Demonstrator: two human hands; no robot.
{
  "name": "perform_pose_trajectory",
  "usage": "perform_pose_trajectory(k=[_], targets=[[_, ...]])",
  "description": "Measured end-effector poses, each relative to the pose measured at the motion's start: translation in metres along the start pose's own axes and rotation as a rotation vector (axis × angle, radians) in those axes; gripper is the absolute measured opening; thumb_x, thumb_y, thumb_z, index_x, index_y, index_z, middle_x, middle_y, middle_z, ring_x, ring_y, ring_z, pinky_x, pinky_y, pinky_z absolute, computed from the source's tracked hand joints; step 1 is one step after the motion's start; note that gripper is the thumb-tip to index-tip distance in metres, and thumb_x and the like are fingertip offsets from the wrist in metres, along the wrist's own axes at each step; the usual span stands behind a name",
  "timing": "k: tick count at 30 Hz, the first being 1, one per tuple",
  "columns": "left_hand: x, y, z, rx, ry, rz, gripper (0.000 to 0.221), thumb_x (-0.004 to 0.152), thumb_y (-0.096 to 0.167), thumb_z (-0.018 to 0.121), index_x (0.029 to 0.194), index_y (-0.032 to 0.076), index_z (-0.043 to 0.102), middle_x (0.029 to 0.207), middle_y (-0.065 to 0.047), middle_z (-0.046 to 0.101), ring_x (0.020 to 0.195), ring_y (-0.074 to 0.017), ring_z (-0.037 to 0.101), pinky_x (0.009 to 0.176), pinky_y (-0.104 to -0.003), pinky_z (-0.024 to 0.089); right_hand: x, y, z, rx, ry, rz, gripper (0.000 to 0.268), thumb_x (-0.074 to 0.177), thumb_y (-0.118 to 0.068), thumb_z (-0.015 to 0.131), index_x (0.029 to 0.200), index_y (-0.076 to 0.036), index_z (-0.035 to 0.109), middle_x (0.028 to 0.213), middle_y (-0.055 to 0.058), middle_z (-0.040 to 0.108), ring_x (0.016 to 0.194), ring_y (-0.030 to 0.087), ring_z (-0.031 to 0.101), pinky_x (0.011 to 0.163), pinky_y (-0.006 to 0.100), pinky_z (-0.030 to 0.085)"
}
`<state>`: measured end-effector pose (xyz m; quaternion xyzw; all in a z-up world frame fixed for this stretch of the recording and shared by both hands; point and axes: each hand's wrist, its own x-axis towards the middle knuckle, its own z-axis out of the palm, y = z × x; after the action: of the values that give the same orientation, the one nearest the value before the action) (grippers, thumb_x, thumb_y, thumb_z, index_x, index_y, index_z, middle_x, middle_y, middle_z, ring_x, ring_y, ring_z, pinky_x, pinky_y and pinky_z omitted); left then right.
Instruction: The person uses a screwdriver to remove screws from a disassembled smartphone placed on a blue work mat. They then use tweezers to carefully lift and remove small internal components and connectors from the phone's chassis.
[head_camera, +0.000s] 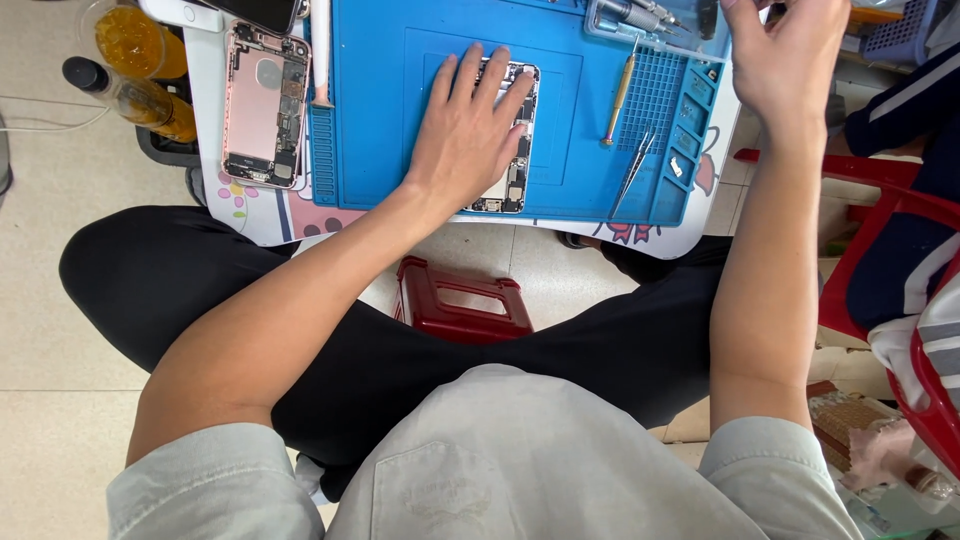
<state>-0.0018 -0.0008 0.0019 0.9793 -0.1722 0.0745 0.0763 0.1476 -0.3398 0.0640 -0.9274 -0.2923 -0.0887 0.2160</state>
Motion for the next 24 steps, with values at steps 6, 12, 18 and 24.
perform_pose_trajectory(k=[6,12,18,24], targets=[[0.006,-0.01,-0.01,-0.09,0.066,0.008,0.062,0.102,0.045,0.077,0.15,0.015,0.052,0.143,-0.014,0.059,0.129,-0.0342,0.054,0.105,-0.047,0.045,-0.009,0.025,0.026,-0.157,-0.021,0.157,0.022,0.12,-0.016,0.085,0.109,-0.006,0.069,0.11,0.014,0.066,0.1,0.035,0.057,0.073,0.052,0.043],[0.014,-0.026,-0.021,-0.184,0.096,0.034,0.078,0.094,0.05,0.09,0.147,0.009,0.05,0.124,-0.008,0.062,0.11,-0.0279,0.056,0.087,-0.041,0.048,-0.008,0.026,0.042,-0.31,-0.146,0.227,0.012,0.115,-0.023,0.084,0.113,-0.014,0.076,0.109,0.011,0.075,0.098,0.032,0.065,0.075,0.05,0.048],[0.02,-0.034,-0.012,-0.33,0.102,-0.046,0.086,0.081,0.046,0.102,0.143,0.007,0.059,0.119,-0.009,0.061,0.108,-0.0295,0.054,0.087,-0.043,0.051,-0.016,0.001,0.025,-0.417,-0.056,0.03,0.018,0.112,-0.018,0.088,0.117,-0.009,0.074,0.101,0.009,0.074,0.09,0.03,0.067,0.065,0.046,0.049],[0.026,-0.05,-0.013,-0.599,0.079,-0.103,0.081,0.074,0.037,0.108,0.135,0.001,0.069,0.111,-0.01,0.057,0.105,-0.0315,0.058,0.087,-0.045,0.055,-0.052,-0.106,-0.024,-0.203,-0.148,0.099,0.014,0.119,-0.008,0.07,0.11,-0.006,0.081,0.091,0.007,0.076,0.076,0.019,0.069,0.066,0.034,0.054]])
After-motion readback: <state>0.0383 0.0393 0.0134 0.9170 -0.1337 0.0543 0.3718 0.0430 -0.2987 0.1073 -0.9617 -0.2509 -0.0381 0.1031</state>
